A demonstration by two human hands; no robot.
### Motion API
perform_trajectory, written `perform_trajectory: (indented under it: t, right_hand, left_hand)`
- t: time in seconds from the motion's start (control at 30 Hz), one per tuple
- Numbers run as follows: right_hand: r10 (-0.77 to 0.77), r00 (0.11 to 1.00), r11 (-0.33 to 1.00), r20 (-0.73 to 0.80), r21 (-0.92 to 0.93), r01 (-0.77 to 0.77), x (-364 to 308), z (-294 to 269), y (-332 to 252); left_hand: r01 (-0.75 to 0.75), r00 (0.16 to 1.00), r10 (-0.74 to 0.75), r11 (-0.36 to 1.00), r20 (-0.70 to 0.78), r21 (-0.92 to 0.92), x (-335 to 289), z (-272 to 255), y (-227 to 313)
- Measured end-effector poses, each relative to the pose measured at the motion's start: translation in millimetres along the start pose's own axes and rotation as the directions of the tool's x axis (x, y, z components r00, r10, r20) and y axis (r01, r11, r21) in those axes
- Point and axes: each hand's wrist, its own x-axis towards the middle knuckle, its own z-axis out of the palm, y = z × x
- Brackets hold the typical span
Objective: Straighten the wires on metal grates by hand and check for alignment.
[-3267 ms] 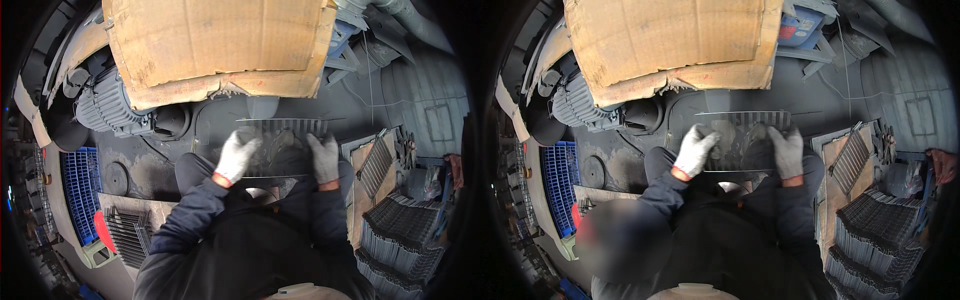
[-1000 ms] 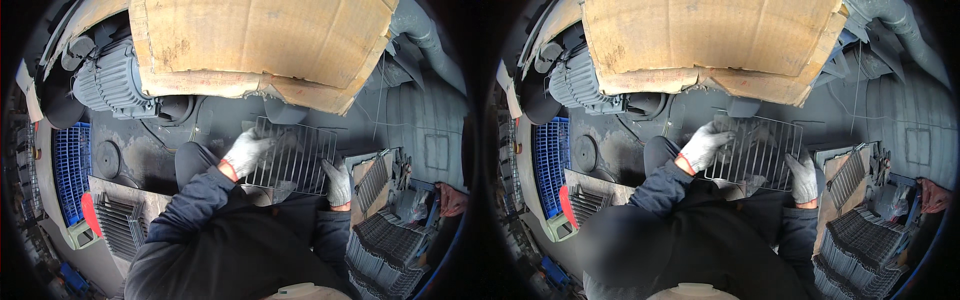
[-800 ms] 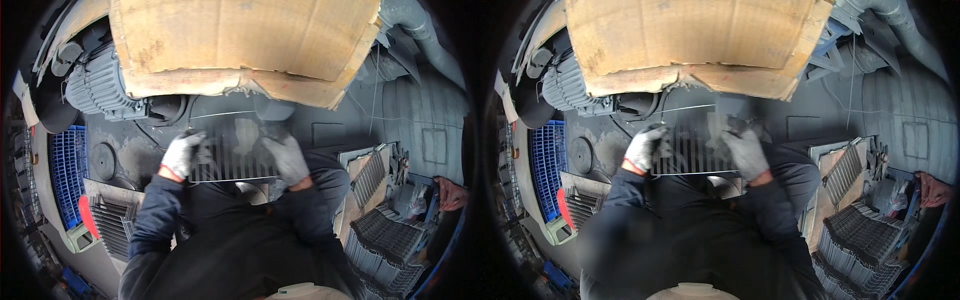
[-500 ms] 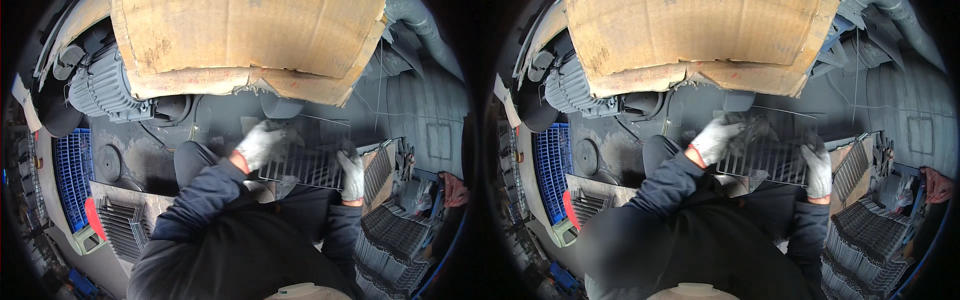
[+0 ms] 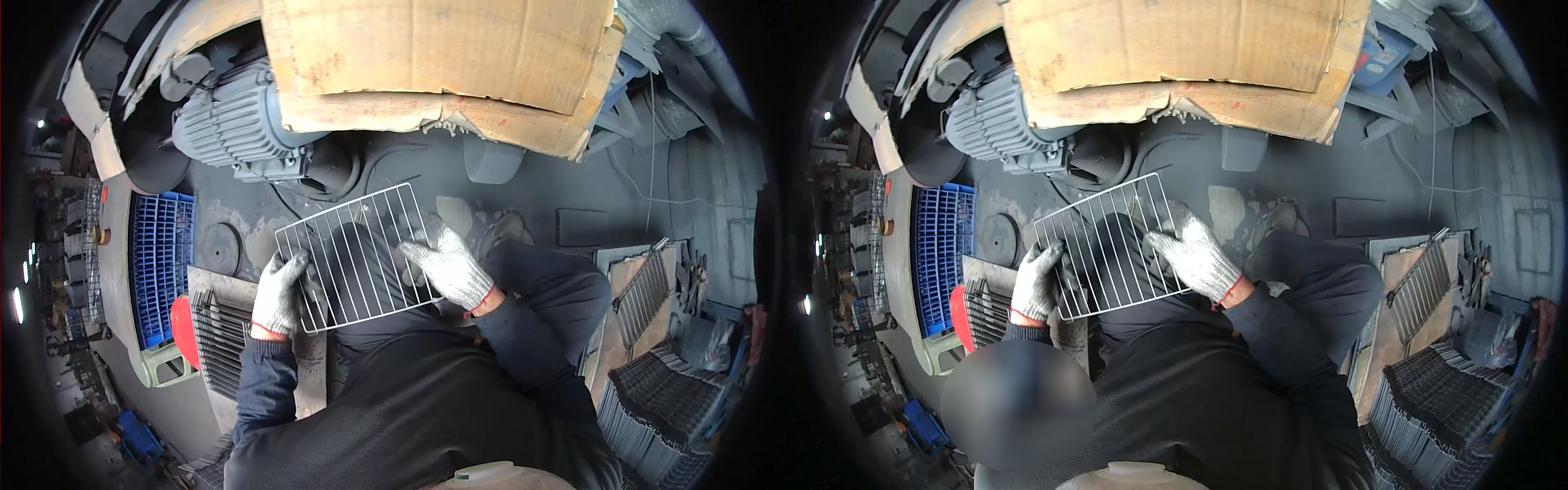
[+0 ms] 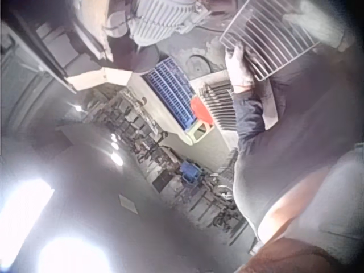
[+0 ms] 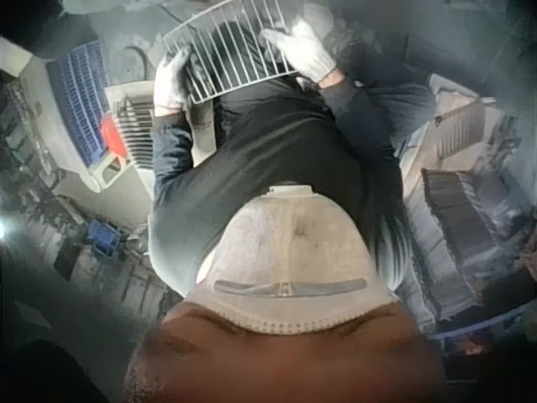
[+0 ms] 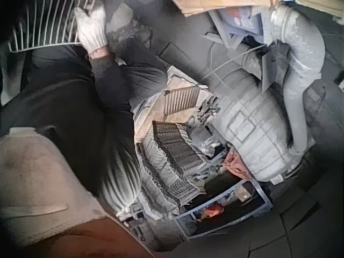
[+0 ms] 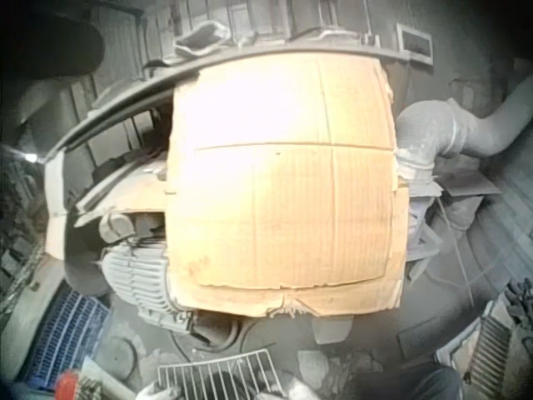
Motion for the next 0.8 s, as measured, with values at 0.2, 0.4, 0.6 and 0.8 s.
perform_trajectory:
  t: [0.2, 0.4, 0.6, 0.8]
  right_hand:
    - [0.098, 0.995, 0.966, -0.012, 0.242, -0.093, -40, -8, -11]
    - [0.125, 0.990, 0.932, -0.062, 0.351, -0.096, -92, -47, -17]
    - [-0.121, 0.762, 0.870, -0.636, 0.302, 0.390, -193, -112, -35]
    - [-0.558, 0.006, 0.826, -0.830, -0.555, 0.103, -312, -225, -16]
  left_hand:
    - [-0.102, 0.991, 0.106, 0.993, 0.076, -0.051, -34, 10, -35]
    - [-0.227, 0.951, 0.197, 0.969, 0.240, 0.101, -53, 54, -43]
    - [-0.549, 0.776, 0.574, 0.410, 0.261, 0.729, -91, -5, 2]
    - [0.332, 0.611, 0.770, -0.036, -0.185, 0.943, -96, -313, 30]
